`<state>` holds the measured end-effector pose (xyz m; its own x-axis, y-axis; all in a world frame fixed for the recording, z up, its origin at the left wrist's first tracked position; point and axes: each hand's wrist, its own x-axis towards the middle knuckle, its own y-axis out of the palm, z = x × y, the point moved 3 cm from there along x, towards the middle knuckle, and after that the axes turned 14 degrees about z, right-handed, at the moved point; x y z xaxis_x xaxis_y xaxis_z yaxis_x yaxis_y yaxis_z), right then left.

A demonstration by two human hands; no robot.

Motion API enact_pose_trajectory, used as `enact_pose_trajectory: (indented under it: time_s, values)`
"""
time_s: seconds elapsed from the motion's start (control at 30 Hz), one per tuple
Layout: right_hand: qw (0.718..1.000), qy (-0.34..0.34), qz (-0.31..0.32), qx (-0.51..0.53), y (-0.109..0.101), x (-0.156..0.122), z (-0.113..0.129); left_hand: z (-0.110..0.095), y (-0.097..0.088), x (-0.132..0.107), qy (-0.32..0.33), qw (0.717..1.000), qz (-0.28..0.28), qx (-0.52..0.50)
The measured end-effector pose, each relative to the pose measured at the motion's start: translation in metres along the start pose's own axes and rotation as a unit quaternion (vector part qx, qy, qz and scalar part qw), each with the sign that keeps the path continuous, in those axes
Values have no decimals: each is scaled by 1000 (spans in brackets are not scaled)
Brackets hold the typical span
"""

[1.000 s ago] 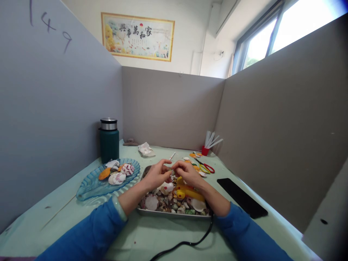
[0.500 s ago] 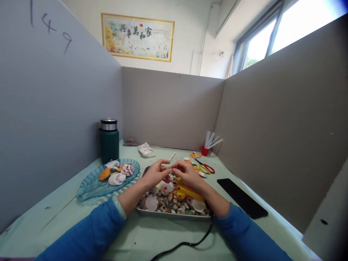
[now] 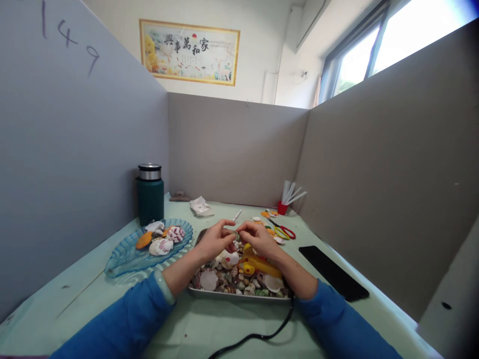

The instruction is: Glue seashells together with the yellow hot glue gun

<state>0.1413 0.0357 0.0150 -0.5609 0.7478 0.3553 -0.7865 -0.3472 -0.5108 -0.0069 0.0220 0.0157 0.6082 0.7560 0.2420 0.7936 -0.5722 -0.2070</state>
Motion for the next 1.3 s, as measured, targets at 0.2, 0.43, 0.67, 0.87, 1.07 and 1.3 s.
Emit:
enact_pose_trajectory:
  time_s: [0.2,0.43,0.67,0.87,1.07,1.3]
  values:
    - [998,-27,1,-51,2,-3,9,-1,-4,-2,-29,998,-13,-59]
    - [987,-58,11,-151,4,-5,17,5,-6,-2,-26,997,1,-69]
    - [983,-75,-21,-168,0,-5,16,1,-5,-1,-32,999,-21,-26]
    - [983,-65,-39,-164,0,-4,14,3,-13,1,20,996,-76,32]
    - [990,-46,-20,-135,1,-2,5,-5,-11,-1,103,980,-86,149]
    - [994,-33,-21,-106,1,-2,6,-3,-12,-1,105,975,-97,169]
